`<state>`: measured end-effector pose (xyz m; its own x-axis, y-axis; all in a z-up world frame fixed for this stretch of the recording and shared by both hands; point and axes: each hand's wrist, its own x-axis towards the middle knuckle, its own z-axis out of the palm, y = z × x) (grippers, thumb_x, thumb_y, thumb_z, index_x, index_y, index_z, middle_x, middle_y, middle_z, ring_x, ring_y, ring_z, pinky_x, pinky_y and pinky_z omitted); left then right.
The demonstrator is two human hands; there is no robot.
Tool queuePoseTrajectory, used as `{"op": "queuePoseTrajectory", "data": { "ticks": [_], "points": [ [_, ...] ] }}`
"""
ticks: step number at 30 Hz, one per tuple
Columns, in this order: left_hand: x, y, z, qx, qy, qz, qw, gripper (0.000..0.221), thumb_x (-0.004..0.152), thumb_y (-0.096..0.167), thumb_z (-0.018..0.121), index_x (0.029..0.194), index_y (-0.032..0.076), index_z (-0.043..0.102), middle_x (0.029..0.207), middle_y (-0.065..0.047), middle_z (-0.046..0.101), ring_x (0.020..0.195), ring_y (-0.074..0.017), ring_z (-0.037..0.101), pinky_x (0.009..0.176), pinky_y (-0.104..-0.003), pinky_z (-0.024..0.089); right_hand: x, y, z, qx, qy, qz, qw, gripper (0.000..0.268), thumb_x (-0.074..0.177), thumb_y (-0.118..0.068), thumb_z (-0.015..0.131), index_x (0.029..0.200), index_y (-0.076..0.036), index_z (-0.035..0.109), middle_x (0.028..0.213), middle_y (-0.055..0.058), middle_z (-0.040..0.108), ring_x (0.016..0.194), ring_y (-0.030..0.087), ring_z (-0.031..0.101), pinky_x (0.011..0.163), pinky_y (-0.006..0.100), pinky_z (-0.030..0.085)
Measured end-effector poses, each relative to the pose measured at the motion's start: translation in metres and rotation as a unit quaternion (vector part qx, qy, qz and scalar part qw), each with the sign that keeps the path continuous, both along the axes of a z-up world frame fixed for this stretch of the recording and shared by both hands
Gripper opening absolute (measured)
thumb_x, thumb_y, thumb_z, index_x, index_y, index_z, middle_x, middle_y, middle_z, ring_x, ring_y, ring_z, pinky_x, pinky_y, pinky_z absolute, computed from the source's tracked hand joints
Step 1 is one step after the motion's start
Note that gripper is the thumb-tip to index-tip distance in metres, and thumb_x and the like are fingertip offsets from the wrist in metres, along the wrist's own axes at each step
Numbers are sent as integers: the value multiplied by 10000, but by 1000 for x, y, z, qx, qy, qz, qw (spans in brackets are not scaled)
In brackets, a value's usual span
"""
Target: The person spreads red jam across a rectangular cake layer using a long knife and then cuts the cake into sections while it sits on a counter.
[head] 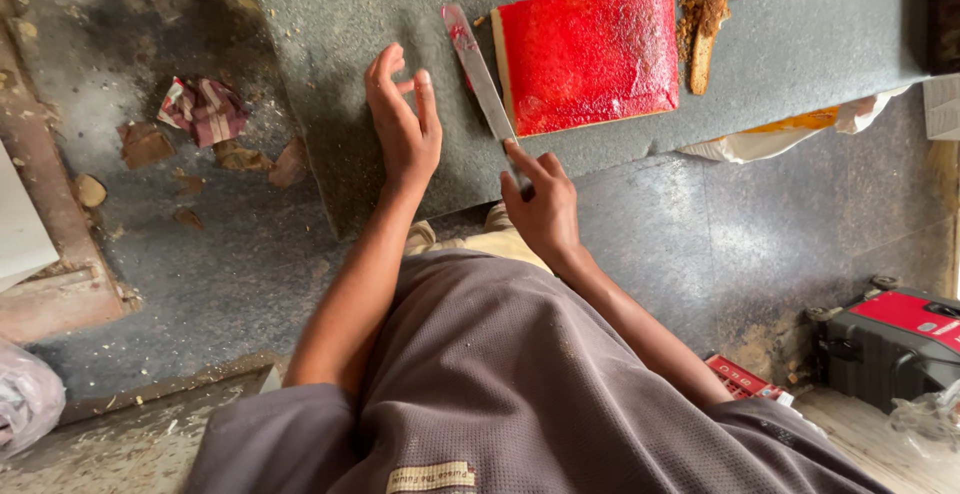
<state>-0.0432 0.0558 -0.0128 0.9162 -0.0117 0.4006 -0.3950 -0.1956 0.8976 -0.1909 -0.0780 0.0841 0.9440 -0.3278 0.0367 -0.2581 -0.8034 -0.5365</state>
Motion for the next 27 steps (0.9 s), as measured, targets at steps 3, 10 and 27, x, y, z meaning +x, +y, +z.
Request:
{"op": "queuePoseTrajectory", "data": {
  "ticks": [3, 10, 27],
  "points": [
    [-1, -2, -8, -12, 12, 5, 1000, 426, 1150, 187, 541, 1503, 11, 380, 1446, -211, 483, 1287, -315, 576, 975, -379, 587, 11, -10, 14, 138, -46, 14, 989, 482, 959, -88, 747, 1428, -141, 648, 899, 57, 587, 675, 158, 569, 573, 352, 496],
    [0, -12, -3, 64, 39, 29, 997, 458, 1094, 234, 566, 1457, -16, 440, 1336, -217, 559, 1124, -316, 617, 987, -419, 523, 145, -37, 71, 378, -130, 65, 914, 449, 1012, -89, 666, 1453, -114, 582, 883, -33, 544, 659, 33, 515, 540, 227, 434],
    [-1, -13, 10, 122, 38, 13, 992, 434, 1103, 262, 526, 1431, -15, 465, 1297, -215, 570, 1168, -334, 610, 982, -444, 524, 90, -88, 105, -6, -67, 135, 989, 433, 920, -132, 736, 1350, -167, 702, 907, 131, 628, 739, 261, 665, 674, 412, 545]
  ]
}}
